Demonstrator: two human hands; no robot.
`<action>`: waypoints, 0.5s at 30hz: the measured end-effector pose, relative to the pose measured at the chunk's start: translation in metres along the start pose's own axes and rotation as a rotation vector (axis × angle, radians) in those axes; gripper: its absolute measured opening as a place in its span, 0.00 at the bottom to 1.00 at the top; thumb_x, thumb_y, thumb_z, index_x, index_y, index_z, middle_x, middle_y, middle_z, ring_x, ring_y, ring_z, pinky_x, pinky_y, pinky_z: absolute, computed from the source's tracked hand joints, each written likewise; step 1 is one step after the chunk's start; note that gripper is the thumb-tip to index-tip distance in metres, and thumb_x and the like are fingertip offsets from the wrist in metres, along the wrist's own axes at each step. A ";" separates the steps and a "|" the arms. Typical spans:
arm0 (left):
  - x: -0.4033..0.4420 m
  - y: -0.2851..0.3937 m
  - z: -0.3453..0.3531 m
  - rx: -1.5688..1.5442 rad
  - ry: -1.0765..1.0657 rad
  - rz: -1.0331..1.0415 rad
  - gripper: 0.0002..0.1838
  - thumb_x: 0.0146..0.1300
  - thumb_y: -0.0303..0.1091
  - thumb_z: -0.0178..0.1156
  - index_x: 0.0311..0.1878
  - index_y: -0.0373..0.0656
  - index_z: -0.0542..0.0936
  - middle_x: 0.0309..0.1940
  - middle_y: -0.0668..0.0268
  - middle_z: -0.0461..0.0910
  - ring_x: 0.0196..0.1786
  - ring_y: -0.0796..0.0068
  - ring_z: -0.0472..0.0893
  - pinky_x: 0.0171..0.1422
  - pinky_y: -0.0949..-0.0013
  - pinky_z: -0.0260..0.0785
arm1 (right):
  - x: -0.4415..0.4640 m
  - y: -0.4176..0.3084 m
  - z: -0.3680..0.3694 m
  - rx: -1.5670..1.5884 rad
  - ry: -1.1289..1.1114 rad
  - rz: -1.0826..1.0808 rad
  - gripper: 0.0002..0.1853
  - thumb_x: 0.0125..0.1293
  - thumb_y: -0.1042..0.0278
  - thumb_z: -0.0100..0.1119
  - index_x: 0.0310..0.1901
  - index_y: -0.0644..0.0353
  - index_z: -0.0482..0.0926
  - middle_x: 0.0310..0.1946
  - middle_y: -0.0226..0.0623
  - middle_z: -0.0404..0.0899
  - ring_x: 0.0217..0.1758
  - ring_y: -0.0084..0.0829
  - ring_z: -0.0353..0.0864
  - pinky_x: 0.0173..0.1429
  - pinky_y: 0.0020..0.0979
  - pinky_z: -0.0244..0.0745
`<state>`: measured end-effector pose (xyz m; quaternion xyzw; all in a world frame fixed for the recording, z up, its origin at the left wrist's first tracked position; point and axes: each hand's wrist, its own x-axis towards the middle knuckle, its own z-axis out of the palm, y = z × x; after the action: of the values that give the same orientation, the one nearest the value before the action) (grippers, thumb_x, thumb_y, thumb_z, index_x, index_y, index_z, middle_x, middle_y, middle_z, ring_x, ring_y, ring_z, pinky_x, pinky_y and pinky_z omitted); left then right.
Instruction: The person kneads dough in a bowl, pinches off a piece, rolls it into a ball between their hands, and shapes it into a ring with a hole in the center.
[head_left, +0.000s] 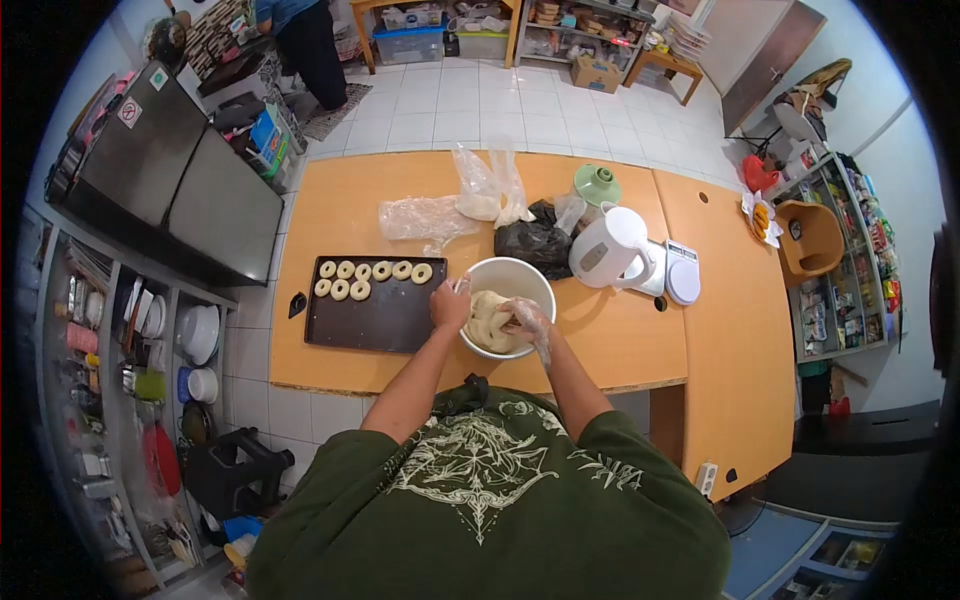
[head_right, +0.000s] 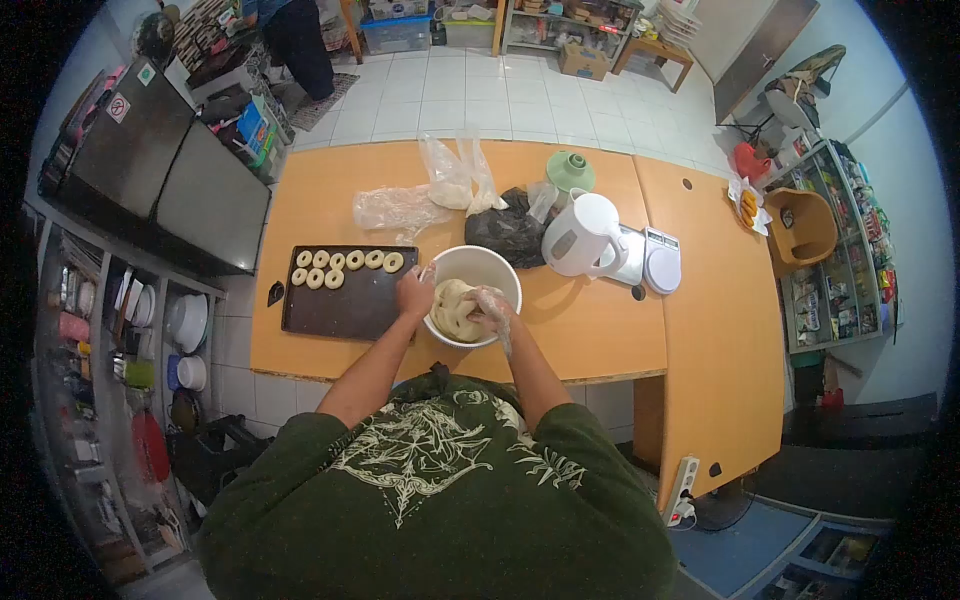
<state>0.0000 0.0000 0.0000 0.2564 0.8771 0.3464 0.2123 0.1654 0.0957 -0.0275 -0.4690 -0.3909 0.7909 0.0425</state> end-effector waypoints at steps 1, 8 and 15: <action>0.000 -0.001 0.002 0.006 0.019 0.023 0.28 0.68 0.59 0.56 0.46 0.39 0.84 0.40 0.44 0.84 0.48 0.42 0.82 0.54 0.46 0.72 | -0.004 -0.002 0.001 0.006 0.013 0.021 0.20 0.62 0.59 0.65 0.53 0.55 0.75 0.53 0.37 0.75 0.58 0.39 0.74 0.58 0.45 0.74; -0.004 0.001 -0.003 -0.022 0.045 0.040 0.27 0.68 0.57 0.56 0.45 0.39 0.84 0.39 0.45 0.84 0.47 0.40 0.82 0.53 0.45 0.73 | -0.005 -0.006 0.011 0.070 0.073 0.077 0.17 0.63 0.61 0.61 0.50 0.57 0.75 0.41 0.39 0.78 0.44 0.34 0.80 0.45 0.38 0.79; -0.003 0.005 -0.004 -0.028 0.001 0.001 0.27 0.69 0.58 0.56 0.45 0.39 0.84 0.40 0.44 0.84 0.47 0.41 0.83 0.52 0.44 0.73 | -0.004 -0.011 0.016 0.015 0.139 0.073 0.21 0.61 0.59 0.62 0.53 0.60 0.76 0.46 0.42 0.80 0.45 0.41 0.82 0.45 0.40 0.79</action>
<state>0.0017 -0.0013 0.0069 0.2535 0.8721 0.3589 0.2152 0.1521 0.0925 -0.0140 -0.5362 -0.3637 0.7604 0.0439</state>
